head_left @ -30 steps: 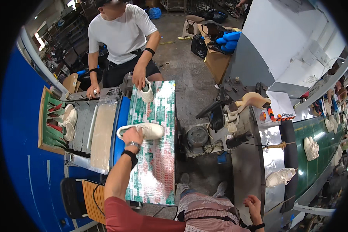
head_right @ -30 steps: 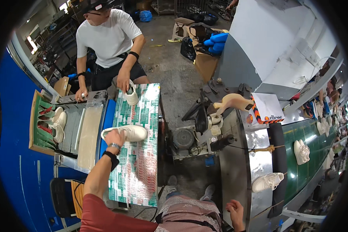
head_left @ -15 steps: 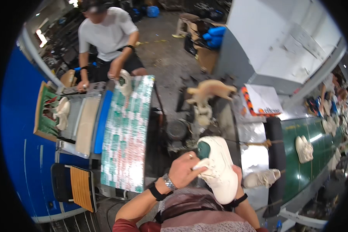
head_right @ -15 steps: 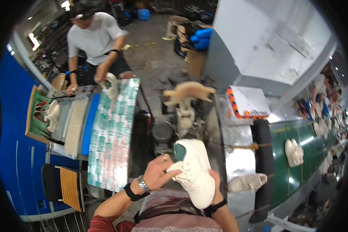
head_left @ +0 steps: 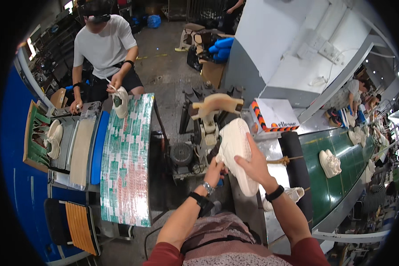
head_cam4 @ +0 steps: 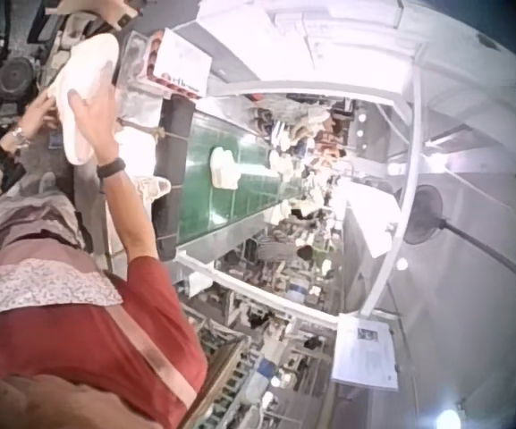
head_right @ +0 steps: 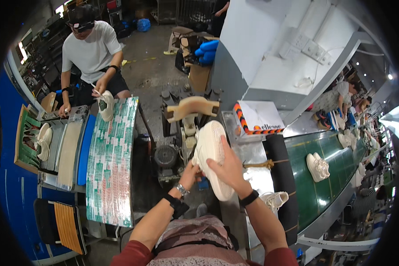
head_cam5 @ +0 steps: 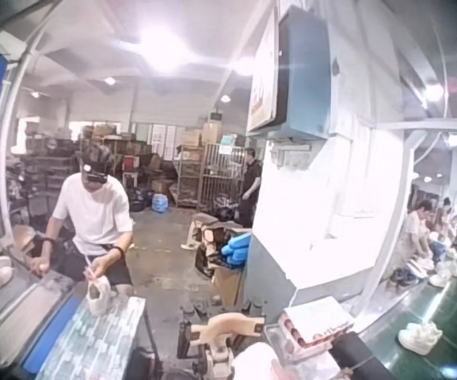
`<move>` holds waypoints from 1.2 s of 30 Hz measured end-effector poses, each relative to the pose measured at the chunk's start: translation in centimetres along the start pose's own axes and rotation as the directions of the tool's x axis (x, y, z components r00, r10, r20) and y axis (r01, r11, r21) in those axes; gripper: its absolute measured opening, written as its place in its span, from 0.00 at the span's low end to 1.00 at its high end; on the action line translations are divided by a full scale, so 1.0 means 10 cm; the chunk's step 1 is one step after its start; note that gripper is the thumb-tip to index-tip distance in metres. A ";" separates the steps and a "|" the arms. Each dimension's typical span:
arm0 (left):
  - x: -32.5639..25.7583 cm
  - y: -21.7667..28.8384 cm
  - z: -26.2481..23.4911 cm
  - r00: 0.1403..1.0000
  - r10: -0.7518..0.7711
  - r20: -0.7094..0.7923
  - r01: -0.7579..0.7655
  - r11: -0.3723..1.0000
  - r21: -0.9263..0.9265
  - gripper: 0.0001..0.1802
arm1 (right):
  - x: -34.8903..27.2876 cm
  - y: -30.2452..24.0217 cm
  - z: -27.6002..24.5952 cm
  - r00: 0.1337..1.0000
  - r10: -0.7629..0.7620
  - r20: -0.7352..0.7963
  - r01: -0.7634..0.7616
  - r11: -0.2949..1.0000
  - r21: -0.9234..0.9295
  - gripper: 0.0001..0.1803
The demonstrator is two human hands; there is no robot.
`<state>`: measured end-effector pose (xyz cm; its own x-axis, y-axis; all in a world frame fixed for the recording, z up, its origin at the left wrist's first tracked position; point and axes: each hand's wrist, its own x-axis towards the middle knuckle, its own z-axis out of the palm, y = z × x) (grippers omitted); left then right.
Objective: Assembling and organizing shoe components on a factory assembly line.
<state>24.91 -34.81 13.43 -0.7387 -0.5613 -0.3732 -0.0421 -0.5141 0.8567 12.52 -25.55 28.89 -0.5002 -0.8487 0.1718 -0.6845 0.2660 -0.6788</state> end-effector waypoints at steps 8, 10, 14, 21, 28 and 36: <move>-0.05 0.02 0.13 0.985 -0.041 0.169 0.123 0.854 -0.506 0.30 | 0.11 -0.68 0.22 0.999 -0.005 0.054 0.029 0.897 -0.441 0.51; -0.10 -0.02 0.18 0.984 0.009 0.179 0.085 0.857 -0.509 0.31 | 0.01 -0.60 0.23 0.999 -0.004 0.032 0.017 0.900 -0.436 0.52; -0.06 0.00 0.24 0.990 -0.105 0.090 0.138 0.790 -0.597 0.32 | 0.08 -0.64 0.25 0.997 0.027 0.067 0.004 0.906 -0.424 0.53; -0.36 -0.11 0.36 0.988 0.022 0.153 0.091 0.719 -0.689 0.36 | -0.24 -0.51 0.26 0.998 -0.032 -0.062 0.005 0.921 -0.389 0.53; -0.29 -0.01 0.56 0.982 0.124 0.142 0.050 0.557 -0.829 0.41 | -0.31 -0.53 0.28 0.985 -0.117 -0.130 0.058 0.921 -0.384 0.48; -0.23 -0.22 0.47 0.976 0.130 0.176 0.093 0.481 -0.872 0.42 | -0.41 -0.51 0.41 0.975 -0.166 -0.146 0.119 0.951 -0.285 0.54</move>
<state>23.55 -29.35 14.11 -0.8446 -0.5006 -0.1900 0.4974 -0.8649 0.0675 20.24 -25.34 28.76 -0.4519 -0.8052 0.3841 -0.8617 0.2827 -0.4213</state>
